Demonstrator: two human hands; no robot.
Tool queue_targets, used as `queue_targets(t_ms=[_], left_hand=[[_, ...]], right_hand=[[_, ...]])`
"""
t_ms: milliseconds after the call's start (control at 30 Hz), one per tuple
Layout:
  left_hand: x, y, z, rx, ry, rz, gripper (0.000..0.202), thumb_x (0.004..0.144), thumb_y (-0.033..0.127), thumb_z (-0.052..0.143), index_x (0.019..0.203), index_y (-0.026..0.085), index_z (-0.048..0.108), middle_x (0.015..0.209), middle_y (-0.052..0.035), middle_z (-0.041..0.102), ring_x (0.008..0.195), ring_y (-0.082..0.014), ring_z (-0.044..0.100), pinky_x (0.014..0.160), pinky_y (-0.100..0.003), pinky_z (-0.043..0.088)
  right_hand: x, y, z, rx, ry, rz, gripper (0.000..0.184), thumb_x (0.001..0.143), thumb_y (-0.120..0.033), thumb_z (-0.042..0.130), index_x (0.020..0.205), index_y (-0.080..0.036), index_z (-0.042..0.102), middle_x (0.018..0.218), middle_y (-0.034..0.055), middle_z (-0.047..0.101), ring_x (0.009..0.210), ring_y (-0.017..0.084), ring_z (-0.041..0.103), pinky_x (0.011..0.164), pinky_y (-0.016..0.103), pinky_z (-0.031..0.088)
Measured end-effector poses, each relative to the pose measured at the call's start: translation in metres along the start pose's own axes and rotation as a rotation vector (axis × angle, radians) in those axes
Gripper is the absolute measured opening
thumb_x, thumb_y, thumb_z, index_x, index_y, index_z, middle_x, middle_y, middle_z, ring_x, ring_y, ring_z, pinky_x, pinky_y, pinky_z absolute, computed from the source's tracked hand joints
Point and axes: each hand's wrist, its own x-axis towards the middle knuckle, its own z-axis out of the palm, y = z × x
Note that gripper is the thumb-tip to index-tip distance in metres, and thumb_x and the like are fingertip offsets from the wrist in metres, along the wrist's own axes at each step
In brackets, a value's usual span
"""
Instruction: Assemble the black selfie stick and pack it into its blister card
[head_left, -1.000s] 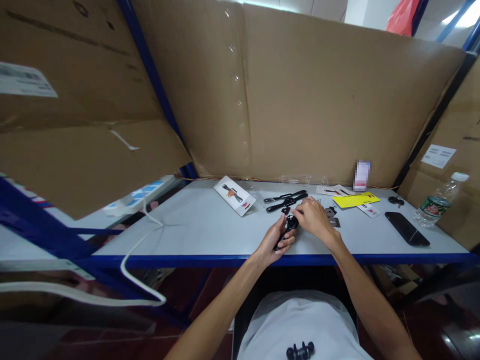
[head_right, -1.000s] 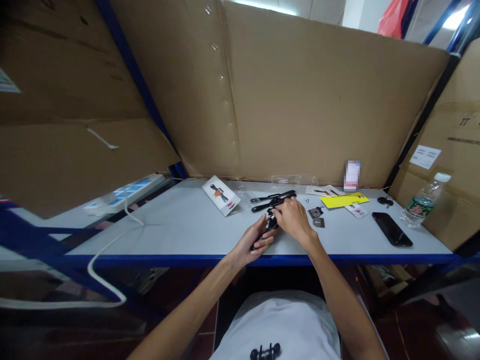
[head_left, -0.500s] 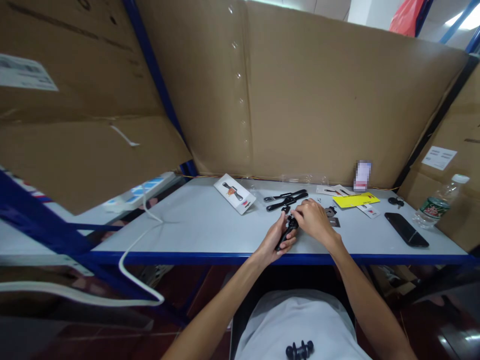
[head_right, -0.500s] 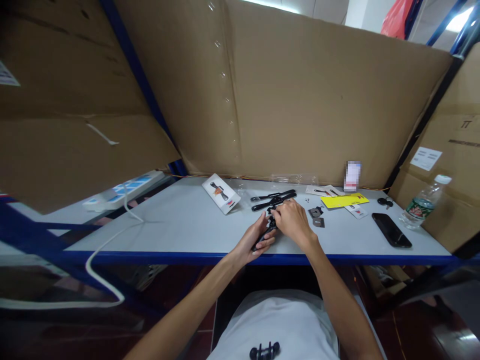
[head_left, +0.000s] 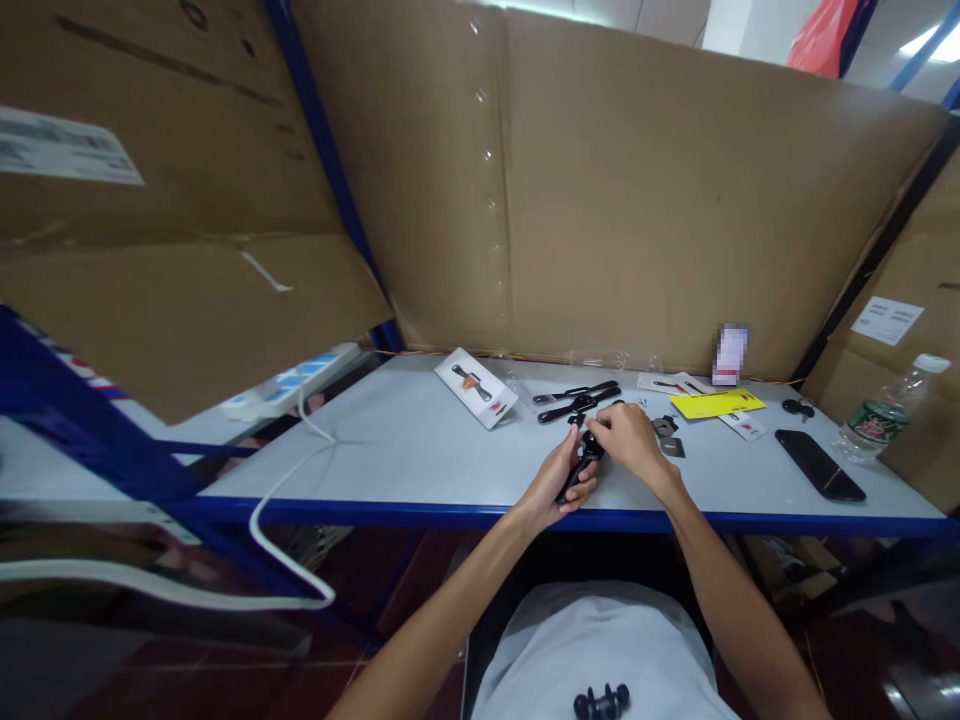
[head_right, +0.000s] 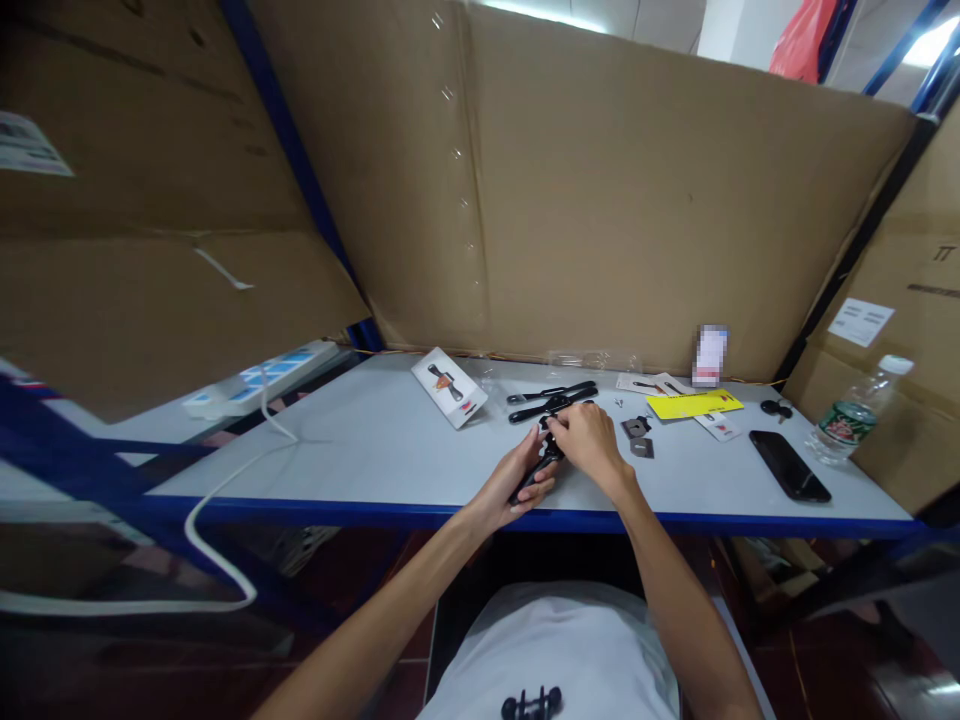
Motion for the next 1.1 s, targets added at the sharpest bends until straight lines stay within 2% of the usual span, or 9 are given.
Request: queue_targets(t_ms=[133, 200, 300, 500, 700, 900, 1100], left_hand=[[0.001, 0.003, -0.004, -0.05, -0.025, -0.031, 0.045, 0.089, 0.065, 0.058, 0.1, 0.024, 0.044, 0.057, 0.0114, 0.036, 0.03, -0.0027, 0.023, 0.026, -0.012, 0.014], [0.001, 0.003, -0.006, -0.076, -0.038, -0.04, 0.044, 0.09, 0.065, 0.056, 0.096, 0.023, 0.042, 0.058, 0.0112, 0.036, 0.031, -0.0026, 0.024, 0.026, -0.012, 0.014], [0.002, 0.004, -0.007, -0.095, -0.043, -0.047, 0.043, 0.091, 0.064, 0.056, 0.092, 0.023, 0.041, 0.059, 0.011, 0.036, 0.031, -0.0024, 0.024, 0.026, -0.012, 0.014], [0.002, 0.004, -0.005, -0.077, 0.0, -0.046, 0.044, 0.088, 0.062, 0.062, 0.09, 0.023, 0.04, 0.059, 0.0114, 0.036, 0.031, -0.0024, 0.023, 0.026, -0.012, 0.012], [0.002, 0.004, -0.004, -0.08, -0.023, -0.055, 0.045, 0.088, 0.063, 0.062, 0.09, 0.024, 0.039, 0.058, 0.0114, 0.036, 0.031, -0.0026, 0.024, 0.026, -0.012, 0.012], [0.002, 0.004, -0.004, -0.062, 0.008, -0.047, 0.046, 0.089, 0.064, 0.059, 0.086, 0.023, 0.039, 0.057, 0.0106, 0.038, 0.031, -0.0026, 0.022, 0.025, -0.012, 0.011], [0.004, 0.003, -0.006, -0.065, -0.017, -0.064, 0.043, 0.092, 0.059, 0.056, 0.081, 0.022, 0.039, 0.055, 0.01, 0.038, 0.03, -0.0028, 0.022, 0.024, -0.013, 0.013]], right_hand=[[0.0, 0.012, -0.003, 0.12, 0.053, -0.105, 0.029, 0.101, -0.034, 0.054, 0.086, -0.021, 0.076, 0.079, 0.0034, 0.074, 0.073, 0.016, 0.062, 0.065, 0.025, 0.032], [-0.001, 0.013, -0.005, 0.104, 0.041, -0.148, 0.03, 0.1, -0.033, 0.055, 0.083, -0.021, 0.076, 0.079, 0.0044, 0.074, 0.075, 0.017, 0.062, 0.067, 0.025, 0.032], [-0.004, 0.009, -0.006, 0.052, 0.039, -0.139, 0.034, 0.1, -0.032, 0.056, 0.075, -0.019, 0.076, 0.078, 0.007, 0.073, 0.076, 0.018, 0.062, 0.068, 0.026, 0.033], [-0.005, -0.002, -0.007, 0.153, -0.045, -0.179, 0.036, 0.101, -0.033, 0.054, 0.075, -0.019, 0.076, 0.076, 0.0041, 0.073, 0.069, 0.015, 0.061, 0.067, 0.025, 0.034], [-0.005, 0.002, -0.006, -0.032, 0.046, -0.101, 0.035, 0.1, -0.033, 0.055, 0.078, -0.019, 0.077, 0.085, 0.0098, 0.075, 0.082, 0.02, 0.064, 0.067, 0.028, 0.033], [-0.005, -0.001, -0.009, 0.102, -0.06, -0.168, 0.039, 0.101, -0.036, 0.053, 0.074, -0.02, 0.076, 0.072, 0.0041, 0.072, 0.065, 0.015, 0.06, 0.063, 0.026, 0.032], [-0.005, -0.002, -0.01, -0.024, 0.022, -0.091, 0.035, 0.1, -0.035, 0.055, 0.079, -0.02, 0.078, 0.082, 0.0092, 0.075, 0.078, 0.019, 0.065, 0.066, 0.027, 0.033]])
